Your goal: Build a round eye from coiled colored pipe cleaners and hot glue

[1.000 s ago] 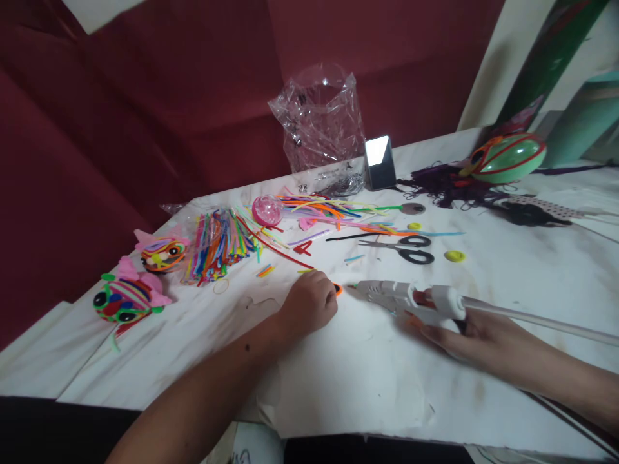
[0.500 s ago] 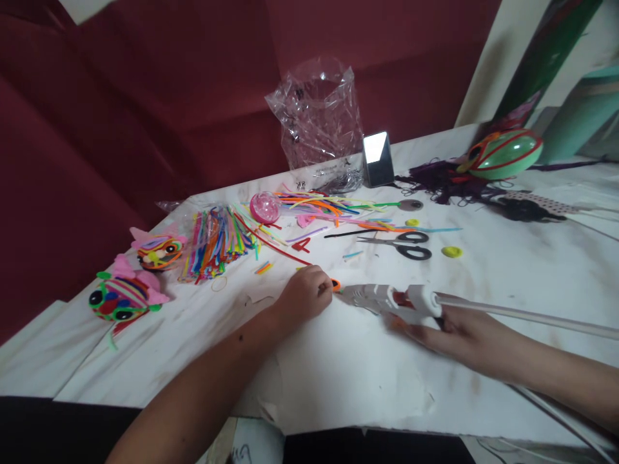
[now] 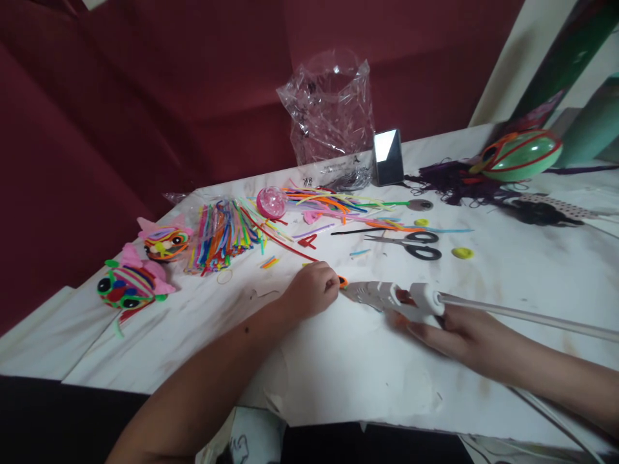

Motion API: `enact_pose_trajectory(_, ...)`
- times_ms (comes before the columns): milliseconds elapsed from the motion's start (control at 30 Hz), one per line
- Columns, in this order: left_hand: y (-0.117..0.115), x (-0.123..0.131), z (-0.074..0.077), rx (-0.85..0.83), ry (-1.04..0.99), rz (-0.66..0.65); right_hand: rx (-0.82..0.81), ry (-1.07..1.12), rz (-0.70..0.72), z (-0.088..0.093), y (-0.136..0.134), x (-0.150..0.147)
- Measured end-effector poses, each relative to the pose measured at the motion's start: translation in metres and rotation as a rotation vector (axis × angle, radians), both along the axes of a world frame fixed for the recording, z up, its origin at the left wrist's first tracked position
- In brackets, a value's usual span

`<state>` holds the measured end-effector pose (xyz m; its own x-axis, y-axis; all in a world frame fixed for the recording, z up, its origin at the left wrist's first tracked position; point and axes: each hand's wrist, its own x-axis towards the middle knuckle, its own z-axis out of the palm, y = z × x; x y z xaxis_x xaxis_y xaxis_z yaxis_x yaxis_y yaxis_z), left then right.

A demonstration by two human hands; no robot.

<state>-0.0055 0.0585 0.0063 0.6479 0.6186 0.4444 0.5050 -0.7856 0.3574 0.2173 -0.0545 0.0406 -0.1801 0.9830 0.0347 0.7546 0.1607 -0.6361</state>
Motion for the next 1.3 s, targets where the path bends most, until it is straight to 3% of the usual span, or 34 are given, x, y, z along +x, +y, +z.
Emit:
enact_pose_trajectory(100,0.000,0.000,0.000,-0.008,0.013,0.004,-0.066,0.057,0.067,0.003,0.003,0.003)
enact_pose_trajectory(267,0.001,-0.001,0.000,-0.016,0.025,0.002,-0.068,0.101,0.052,0.001,0.003,0.005)
enact_pose_trajectory(700,0.001,0.000,0.002,-0.037,0.048,0.007,-0.115,0.004,0.087,-0.010,0.008,0.012)
enact_pose_trajectory(1300,0.000,0.000,0.002,-0.021,0.052,0.004,-0.081,0.008,0.040,0.001,0.004,0.005)
